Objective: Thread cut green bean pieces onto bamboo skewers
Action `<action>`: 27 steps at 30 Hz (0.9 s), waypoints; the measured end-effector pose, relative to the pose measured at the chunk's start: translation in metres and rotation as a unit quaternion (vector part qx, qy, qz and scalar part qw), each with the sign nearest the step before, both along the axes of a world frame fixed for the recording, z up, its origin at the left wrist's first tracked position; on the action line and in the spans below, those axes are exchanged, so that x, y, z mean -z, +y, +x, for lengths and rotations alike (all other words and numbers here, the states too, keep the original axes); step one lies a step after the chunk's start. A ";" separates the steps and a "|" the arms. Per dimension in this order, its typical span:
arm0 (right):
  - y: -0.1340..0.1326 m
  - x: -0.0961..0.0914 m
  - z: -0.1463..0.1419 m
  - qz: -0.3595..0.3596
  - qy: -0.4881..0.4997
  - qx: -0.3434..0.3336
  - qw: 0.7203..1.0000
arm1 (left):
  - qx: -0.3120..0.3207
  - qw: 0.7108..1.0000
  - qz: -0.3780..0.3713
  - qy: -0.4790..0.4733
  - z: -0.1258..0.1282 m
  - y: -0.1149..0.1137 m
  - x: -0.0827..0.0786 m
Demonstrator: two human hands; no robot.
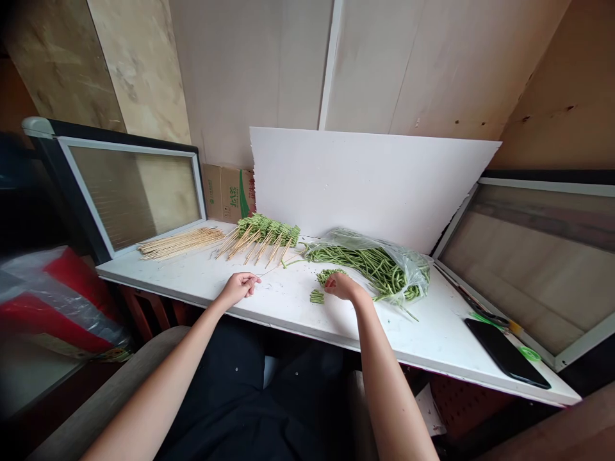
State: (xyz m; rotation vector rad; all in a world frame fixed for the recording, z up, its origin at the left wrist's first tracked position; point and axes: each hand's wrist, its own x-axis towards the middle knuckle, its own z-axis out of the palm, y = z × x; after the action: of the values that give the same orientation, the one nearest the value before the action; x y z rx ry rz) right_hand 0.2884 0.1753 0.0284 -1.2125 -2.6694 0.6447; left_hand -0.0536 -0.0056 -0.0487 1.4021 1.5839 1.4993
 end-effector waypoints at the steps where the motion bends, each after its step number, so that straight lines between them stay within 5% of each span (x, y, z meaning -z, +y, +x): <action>1: 0.000 0.000 -0.001 0.006 0.028 -0.006 1.000 | 0.000 1.000 0.000 0.000 0.000 0.000 0.000; 4: 0.000 0.004 -0.008 -0.015 0.178 -0.027 0.984 | -0.001 1.000 0.000 -0.001 0.001 -0.001 0.000; 8: -0.003 0.021 -0.029 -0.123 0.401 0.002 0.908 | -0.005 1.000 -0.004 0.002 0.002 -0.001 -0.002; 13: -0.011 0.034 -0.050 -0.236 0.509 0.034 0.827 | -0.015 1.000 0.009 0.026 0.003 -0.002 -0.003; 20: -0.014 0.038 -0.053 -0.274 0.517 0.023 0.811 | -0.008 0.998 -0.002 0.056 0.003 -0.003 -0.003; 27: -0.015 0.041 -0.055 -0.244 0.491 0.038 0.835 | -0.016 0.998 -0.002 0.065 0.001 -0.003 0.000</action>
State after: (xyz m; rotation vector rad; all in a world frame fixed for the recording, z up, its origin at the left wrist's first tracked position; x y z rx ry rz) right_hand 0.2337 0.1600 -0.0130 -0.7130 -1.6135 1.4923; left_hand -0.0522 -0.0082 -0.0484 1.5048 1.6932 1.4474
